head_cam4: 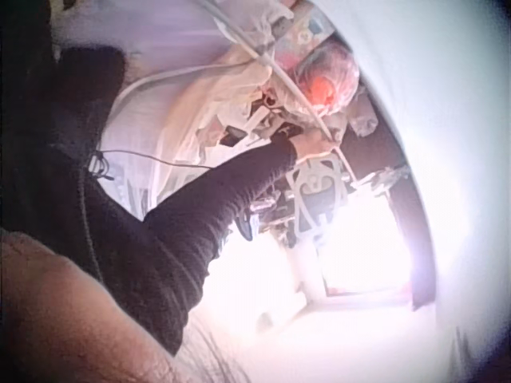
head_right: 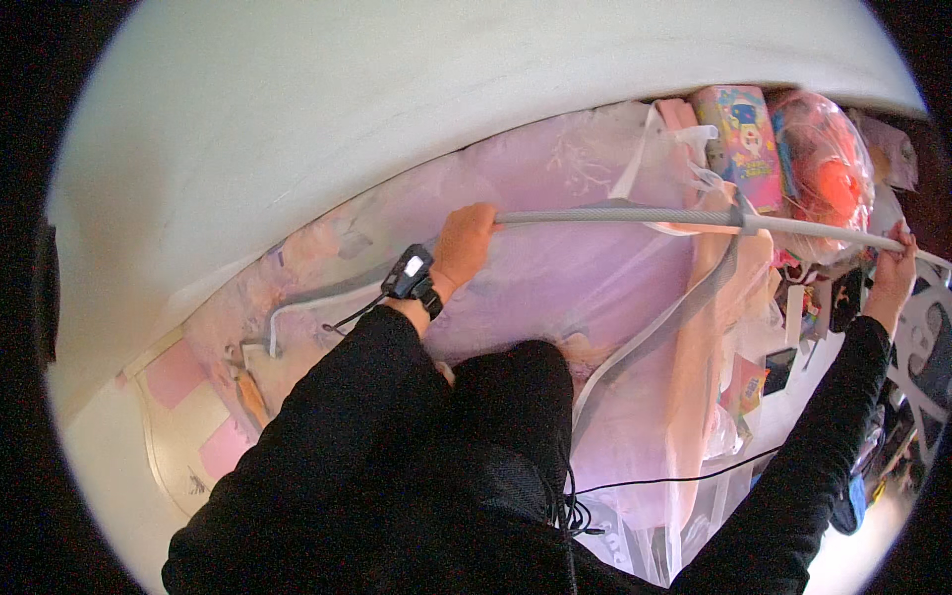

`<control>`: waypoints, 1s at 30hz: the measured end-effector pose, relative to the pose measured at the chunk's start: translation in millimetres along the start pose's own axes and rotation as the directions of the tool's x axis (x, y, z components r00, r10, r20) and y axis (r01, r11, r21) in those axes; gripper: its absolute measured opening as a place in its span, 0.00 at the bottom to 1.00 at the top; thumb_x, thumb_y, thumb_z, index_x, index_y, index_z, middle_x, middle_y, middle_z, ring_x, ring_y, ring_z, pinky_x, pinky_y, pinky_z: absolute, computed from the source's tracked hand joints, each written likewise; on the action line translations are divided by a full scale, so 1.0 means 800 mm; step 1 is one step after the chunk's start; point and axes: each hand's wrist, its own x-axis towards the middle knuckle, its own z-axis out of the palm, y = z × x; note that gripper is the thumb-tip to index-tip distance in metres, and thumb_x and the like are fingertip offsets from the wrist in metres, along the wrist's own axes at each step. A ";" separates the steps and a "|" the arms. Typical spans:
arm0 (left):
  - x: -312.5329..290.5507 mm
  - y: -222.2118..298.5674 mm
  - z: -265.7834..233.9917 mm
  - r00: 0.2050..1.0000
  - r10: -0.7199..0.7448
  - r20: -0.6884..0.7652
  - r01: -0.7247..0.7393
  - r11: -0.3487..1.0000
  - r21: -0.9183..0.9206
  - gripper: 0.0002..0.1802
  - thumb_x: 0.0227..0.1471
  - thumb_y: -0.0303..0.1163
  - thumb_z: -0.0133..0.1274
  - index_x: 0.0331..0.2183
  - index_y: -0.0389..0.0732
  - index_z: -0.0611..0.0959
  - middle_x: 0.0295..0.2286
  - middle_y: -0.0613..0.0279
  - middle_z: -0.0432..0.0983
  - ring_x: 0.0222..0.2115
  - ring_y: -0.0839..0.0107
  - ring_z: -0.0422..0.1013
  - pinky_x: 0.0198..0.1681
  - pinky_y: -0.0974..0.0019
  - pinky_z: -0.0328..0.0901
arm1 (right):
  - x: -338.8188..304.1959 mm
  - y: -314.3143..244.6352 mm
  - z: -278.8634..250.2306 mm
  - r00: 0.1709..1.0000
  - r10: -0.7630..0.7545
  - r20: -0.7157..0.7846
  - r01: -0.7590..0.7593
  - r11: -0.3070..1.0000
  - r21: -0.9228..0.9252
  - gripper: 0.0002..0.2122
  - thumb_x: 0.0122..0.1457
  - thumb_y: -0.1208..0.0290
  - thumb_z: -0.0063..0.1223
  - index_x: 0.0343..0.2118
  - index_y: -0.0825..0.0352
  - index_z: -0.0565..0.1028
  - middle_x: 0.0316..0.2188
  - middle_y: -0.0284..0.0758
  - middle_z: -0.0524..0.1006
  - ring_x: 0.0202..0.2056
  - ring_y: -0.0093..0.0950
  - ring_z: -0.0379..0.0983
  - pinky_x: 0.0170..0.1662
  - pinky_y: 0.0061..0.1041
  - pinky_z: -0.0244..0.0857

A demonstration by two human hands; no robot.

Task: The person assembles a mosquito net frame over a bed. They insert flexible white poles into sleeves on the net, connect the poles to form the frame, and adjust the netting to fit the bed.

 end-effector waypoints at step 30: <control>-0.031 0.078 -0.076 0.900 -0.052 0.433 -0.062 0.968 0.244 0.18 0.43 0.31 0.57 0.39 0.39 0.75 0.38 0.52 0.71 0.42 0.51 0.65 0.45 0.54 0.60 | -0.330 -0.262 0.051 0.919 -0.367 0.146 0.380 0.922 -0.072 0.14 0.64 0.75 0.39 0.51 0.68 0.60 0.27 0.31 0.60 0.24 0.20 0.53 0.34 0.21 0.55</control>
